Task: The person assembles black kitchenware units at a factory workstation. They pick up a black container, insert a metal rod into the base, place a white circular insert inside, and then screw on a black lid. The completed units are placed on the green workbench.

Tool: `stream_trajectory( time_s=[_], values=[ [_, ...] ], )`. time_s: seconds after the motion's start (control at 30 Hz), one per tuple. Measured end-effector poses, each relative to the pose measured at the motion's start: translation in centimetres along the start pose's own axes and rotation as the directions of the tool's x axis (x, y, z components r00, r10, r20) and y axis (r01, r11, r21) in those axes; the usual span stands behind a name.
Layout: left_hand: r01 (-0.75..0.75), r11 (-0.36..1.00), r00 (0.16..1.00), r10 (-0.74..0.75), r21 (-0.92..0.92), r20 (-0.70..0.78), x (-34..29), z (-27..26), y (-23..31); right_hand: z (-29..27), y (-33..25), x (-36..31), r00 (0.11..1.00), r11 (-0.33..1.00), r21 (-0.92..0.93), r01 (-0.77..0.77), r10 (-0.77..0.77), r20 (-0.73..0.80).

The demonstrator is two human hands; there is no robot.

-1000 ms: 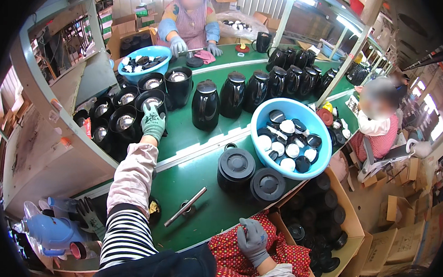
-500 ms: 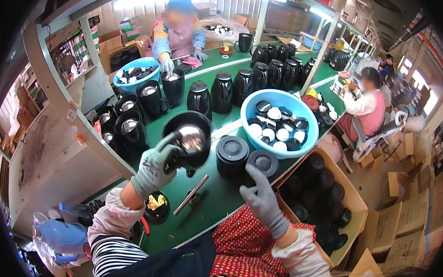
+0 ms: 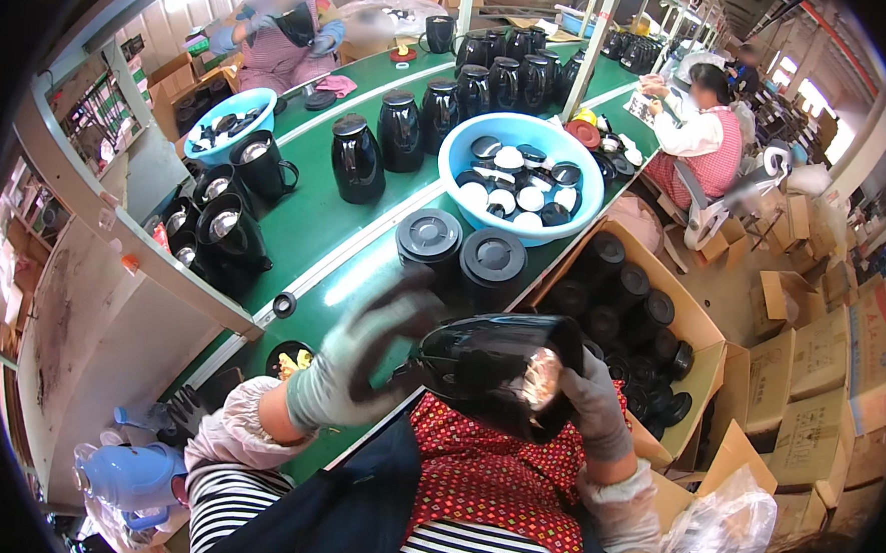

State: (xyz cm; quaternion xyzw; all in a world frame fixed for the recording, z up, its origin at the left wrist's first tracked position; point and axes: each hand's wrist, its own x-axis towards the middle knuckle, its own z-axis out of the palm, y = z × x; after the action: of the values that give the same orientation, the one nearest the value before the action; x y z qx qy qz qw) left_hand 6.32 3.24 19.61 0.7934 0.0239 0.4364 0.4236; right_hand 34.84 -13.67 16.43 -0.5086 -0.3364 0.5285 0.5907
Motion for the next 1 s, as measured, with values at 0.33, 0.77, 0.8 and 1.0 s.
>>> stream_trajectory(
  time_s=[0.33, 0.77, 0.8, 1.0],
  values=[
    [0.646, 0.346, 0.720, -0.572, -0.681, 0.393, -6.6, 6.6, -9.3, -1.8, 2.7, -1.9, 0.986, 0.933, 0.329, -0.147, 0.112, 0.124],
    [0.526, 0.287, 0.761, -0.579, -0.801, 0.293, -12.4, 5.0, -14.9, 0.4, 6.6, 19.6, 0.906, -0.097, -0.989, 0.114, -0.398, 0.143],
    [0.520, 0.285, 0.760, -0.586, -0.806, 0.283, -12.5, 4.8, -15.0, 0.5, 7.0, 21.0, 0.915, -0.174, -0.982, 0.075, -0.380, 0.137],
    [0.491, 0.293, 0.763, -0.599, -0.821, 0.243, -13.4, 4.3, -15.2, 0.8, 7.7, 22.5, 0.947, -0.138, -0.990, -0.003, -0.318, 0.041]
  ],
)
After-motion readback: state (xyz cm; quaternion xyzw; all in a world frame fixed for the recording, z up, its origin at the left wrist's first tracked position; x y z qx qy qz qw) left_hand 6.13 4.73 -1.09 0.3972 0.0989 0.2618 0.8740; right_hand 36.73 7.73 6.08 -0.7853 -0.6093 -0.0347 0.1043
